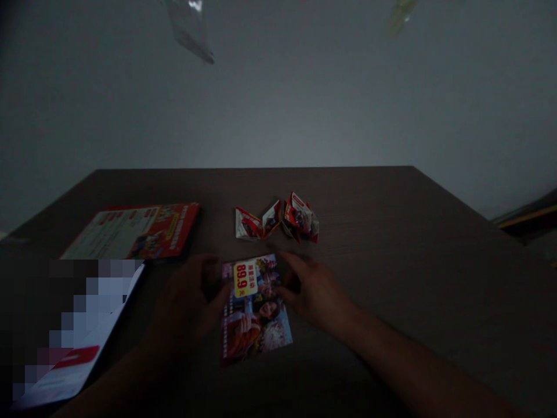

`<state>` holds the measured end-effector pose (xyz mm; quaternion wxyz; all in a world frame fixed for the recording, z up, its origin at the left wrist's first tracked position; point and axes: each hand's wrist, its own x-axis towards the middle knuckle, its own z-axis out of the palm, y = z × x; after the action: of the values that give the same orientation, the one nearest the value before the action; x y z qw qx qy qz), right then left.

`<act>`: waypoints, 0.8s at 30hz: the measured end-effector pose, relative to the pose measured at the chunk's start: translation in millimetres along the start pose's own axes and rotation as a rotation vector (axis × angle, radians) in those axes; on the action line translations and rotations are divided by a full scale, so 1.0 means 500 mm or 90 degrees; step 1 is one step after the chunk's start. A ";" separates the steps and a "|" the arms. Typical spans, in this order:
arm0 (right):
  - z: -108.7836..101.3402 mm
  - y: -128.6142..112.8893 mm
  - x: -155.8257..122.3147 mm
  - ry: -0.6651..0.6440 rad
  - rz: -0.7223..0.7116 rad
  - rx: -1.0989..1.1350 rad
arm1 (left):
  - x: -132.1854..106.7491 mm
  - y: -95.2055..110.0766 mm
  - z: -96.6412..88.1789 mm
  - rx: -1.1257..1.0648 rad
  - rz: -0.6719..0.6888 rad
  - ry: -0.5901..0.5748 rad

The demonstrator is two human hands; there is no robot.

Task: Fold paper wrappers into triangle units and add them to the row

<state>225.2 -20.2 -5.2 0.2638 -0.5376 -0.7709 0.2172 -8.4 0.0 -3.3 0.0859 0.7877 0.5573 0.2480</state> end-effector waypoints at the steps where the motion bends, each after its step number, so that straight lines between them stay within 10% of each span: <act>1: 0.001 0.003 0.001 0.012 -0.014 -0.004 | 0.000 0.000 0.000 0.001 0.026 0.004; 10: -0.010 0.014 0.017 -0.022 -0.216 0.028 | -0.006 0.013 -0.001 -0.035 0.203 -0.133; 24: 0.002 0.029 0.020 -0.005 -0.170 -0.117 | -0.004 0.014 -0.017 0.018 0.191 -0.127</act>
<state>232.4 -6.1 -13.2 0.2368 -0.4511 -0.8534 0.1107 -7.4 -5.7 6.4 0.0917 0.8837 0.4259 0.1711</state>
